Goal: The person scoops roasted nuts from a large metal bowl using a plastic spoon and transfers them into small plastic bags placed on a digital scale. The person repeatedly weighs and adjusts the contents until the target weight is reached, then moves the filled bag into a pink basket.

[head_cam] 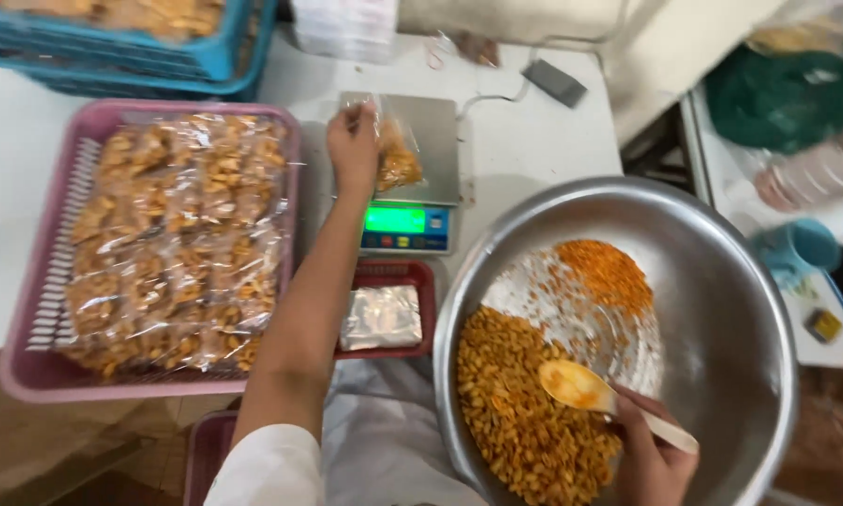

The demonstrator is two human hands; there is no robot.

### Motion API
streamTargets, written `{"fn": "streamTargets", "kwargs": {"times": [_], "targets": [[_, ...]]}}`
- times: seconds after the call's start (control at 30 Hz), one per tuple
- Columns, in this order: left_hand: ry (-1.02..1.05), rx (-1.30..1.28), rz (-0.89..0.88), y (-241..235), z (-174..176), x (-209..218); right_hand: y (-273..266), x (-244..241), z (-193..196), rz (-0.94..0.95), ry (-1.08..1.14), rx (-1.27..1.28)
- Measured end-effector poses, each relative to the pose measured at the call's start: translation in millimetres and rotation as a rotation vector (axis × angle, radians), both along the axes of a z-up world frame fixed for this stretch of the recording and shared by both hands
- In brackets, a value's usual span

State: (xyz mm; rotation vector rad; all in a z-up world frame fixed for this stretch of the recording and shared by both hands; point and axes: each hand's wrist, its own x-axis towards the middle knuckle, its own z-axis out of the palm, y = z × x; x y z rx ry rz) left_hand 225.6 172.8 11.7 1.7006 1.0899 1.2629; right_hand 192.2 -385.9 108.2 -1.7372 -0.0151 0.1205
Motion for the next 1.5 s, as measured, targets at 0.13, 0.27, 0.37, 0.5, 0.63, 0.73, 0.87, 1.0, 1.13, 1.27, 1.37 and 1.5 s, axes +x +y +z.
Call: {"fn": "streamTargets", "kwargs": {"times": [0.13,0.27,0.37,0.5,0.63,0.73,0.87,1.0,1.13,1.27,1.37,1.5], "targets": [[-0.422,-0.051,0.085,40.6,56.5,-68.1,-16.9,1.9,-10.7,-0.048,-0.04,0.035],[-0.291,0.332,0.188,39.3,111.8,-168.9,-30.6,6.7,-14.9,-0.096,-0.076,0.034],[0.213,0.403,0.254,28.3,87.5,-208.9,-31.7,14.0,-16.5,-0.019,-0.089,-0.056],[0.651,0.061,-0.035,39.3,44.2,-230.8,-8.6,9.5,12.7,0.087,-0.123,-0.194],[0.362,0.483,-0.295,-52.3,124.2,-198.8,-8.6,17.3,21.9,0.533,-0.599,-0.399],[0.696,0.286,-0.536,-124.0,103.2,-186.9,-18.3,21.3,9.2,0.584,-0.582,-0.531],[1.179,0.085,-0.667,-178.3,33.0,-190.1,-54.8,-11.7,-26.7,0.422,-0.343,-0.451],[1.125,0.015,-0.602,-181.4,3.3,-201.7,-43.0,-38.9,-31.2,0.244,-0.186,-0.476],[0.94,0.321,-0.445,-175.3,5.6,-214.1,-25.7,-38.8,-25.2,0.154,0.117,-0.195],[0.903,0.326,-0.335,-185.5,37.9,-225.0,-12.1,-22.2,-1.4,0.039,0.402,-0.005],[0.551,-0.053,-0.347,-198.1,71.8,-221.4,7.4,-18.0,5.5,0.016,0.368,-0.073],[-0.023,-0.281,-0.529,-219.0,112.1,-212.1,5.2,-17.6,-9.2,0.079,0.268,0.115]]}}
